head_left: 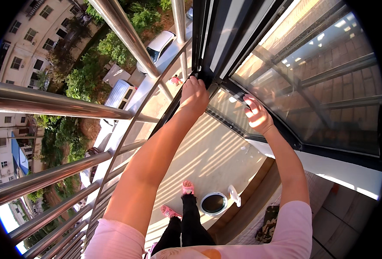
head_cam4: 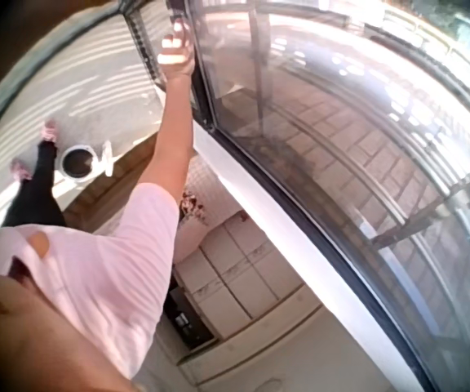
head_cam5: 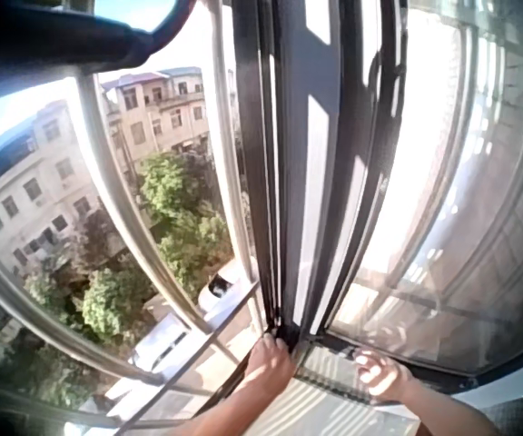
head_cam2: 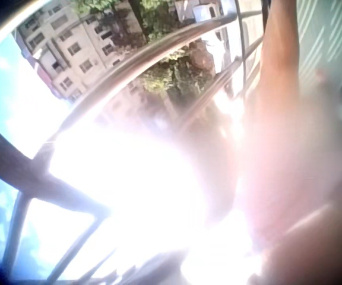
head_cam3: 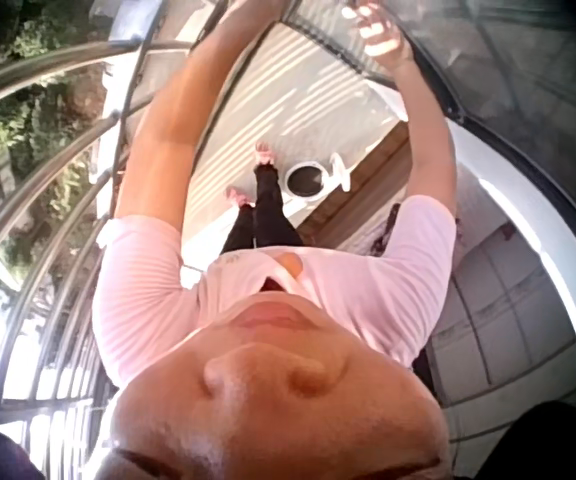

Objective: The person sits on the floor and wets a cloth in a bucket of water. They then stand up and wipe the window frame and glass with the cloth, moving along the balcony to clean different sections of the window.

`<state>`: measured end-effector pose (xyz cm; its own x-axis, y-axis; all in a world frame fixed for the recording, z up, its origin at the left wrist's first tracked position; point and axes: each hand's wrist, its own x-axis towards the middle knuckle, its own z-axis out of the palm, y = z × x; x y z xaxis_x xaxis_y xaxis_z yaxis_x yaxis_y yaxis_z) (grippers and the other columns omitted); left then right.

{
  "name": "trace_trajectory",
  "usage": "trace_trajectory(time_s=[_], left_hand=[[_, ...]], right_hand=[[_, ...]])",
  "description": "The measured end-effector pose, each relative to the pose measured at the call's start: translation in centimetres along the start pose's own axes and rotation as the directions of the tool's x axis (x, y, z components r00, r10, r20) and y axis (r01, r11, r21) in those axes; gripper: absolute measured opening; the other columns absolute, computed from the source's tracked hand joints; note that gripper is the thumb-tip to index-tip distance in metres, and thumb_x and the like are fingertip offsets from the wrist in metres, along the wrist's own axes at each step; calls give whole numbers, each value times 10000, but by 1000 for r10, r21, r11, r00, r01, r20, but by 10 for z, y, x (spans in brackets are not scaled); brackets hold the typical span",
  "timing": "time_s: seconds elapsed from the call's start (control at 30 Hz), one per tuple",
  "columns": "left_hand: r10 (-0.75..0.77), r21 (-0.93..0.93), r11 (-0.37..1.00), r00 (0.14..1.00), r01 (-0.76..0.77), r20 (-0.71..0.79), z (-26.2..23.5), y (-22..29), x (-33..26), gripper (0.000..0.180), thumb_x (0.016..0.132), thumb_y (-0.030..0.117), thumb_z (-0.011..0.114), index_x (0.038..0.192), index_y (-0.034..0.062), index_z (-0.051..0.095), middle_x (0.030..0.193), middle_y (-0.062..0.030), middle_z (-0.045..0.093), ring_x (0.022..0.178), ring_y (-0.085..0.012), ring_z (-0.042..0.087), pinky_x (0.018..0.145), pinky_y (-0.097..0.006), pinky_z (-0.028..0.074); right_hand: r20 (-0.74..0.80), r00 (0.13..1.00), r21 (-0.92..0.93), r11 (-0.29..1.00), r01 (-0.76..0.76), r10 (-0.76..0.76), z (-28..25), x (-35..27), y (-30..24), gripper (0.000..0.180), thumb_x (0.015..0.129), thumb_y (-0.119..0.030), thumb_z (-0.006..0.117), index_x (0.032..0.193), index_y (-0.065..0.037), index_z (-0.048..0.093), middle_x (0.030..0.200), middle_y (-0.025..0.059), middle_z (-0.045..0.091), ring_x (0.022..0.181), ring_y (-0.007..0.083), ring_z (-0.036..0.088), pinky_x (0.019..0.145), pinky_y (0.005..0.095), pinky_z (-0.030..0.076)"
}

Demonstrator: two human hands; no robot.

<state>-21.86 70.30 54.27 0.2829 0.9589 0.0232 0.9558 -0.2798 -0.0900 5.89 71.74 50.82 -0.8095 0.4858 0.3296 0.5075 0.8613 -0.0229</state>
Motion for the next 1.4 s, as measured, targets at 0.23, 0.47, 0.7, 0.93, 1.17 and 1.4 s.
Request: trace_trajectory(time_s=[0.23,0.47,0.7,0.93,1.17,1.4], left_hand=[[3,-214,976,982,-44,-188,-6,-11,-64,158,697,93,583,687,-49,651,820,-147,483,886,-328,470,765,-400,441],[-138,-385,923,952,23,-274,31,-8,-57,139,767,33,534,792,-103,554,884,-250,491,1020,-447,477,874,-491,428],[-256,-442,866,967,232,6,-5,5,-4,208,769,31,523,949,-65,483,1024,-280,496,958,-383,506,849,-441,419],[-392,-423,854,910,303,-137,2,21,-22,216,728,4,532,935,-46,493,979,-241,480,931,-358,499,806,-440,434],[-443,-536,777,892,331,-91,4,16,17,272,756,17,538,1009,-57,472,1098,-272,481,1020,-376,500,888,-439,409],[-409,-542,815,866,206,-286,8,18,-12,224,736,43,560,946,-31,537,1246,-351,391,1101,-430,443,916,-496,390]], right_hand=[[14,1000,-51,999,-8,8,2,-3,0,115,662,-28,557,769,-38,519,1232,144,483,1217,299,439,983,387,419],[17,1000,-12,1000,-24,24,-4,9,-7,123,667,-16,575,776,-37,521,1235,139,463,1209,305,442,968,393,428],[33,999,-148,989,0,5,-5,8,-7,84,688,-21,570,768,-19,545,1202,140,486,1197,298,459,979,381,420],[38,999,-161,987,0,6,-2,3,-8,77,695,-35,576,767,-25,550,1208,141,476,1217,289,439,982,383,416],[15,1000,-171,985,-10,13,0,9,-11,60,719,-12,575,760,-25,533,1179,122,476,1187,294,459,972,388,429],[9,1000,-163,987,-12,14,-3,8,-11,56,718,-10,569,756,-33,534,1192,124,475,1189,289,459,973,379,427]])
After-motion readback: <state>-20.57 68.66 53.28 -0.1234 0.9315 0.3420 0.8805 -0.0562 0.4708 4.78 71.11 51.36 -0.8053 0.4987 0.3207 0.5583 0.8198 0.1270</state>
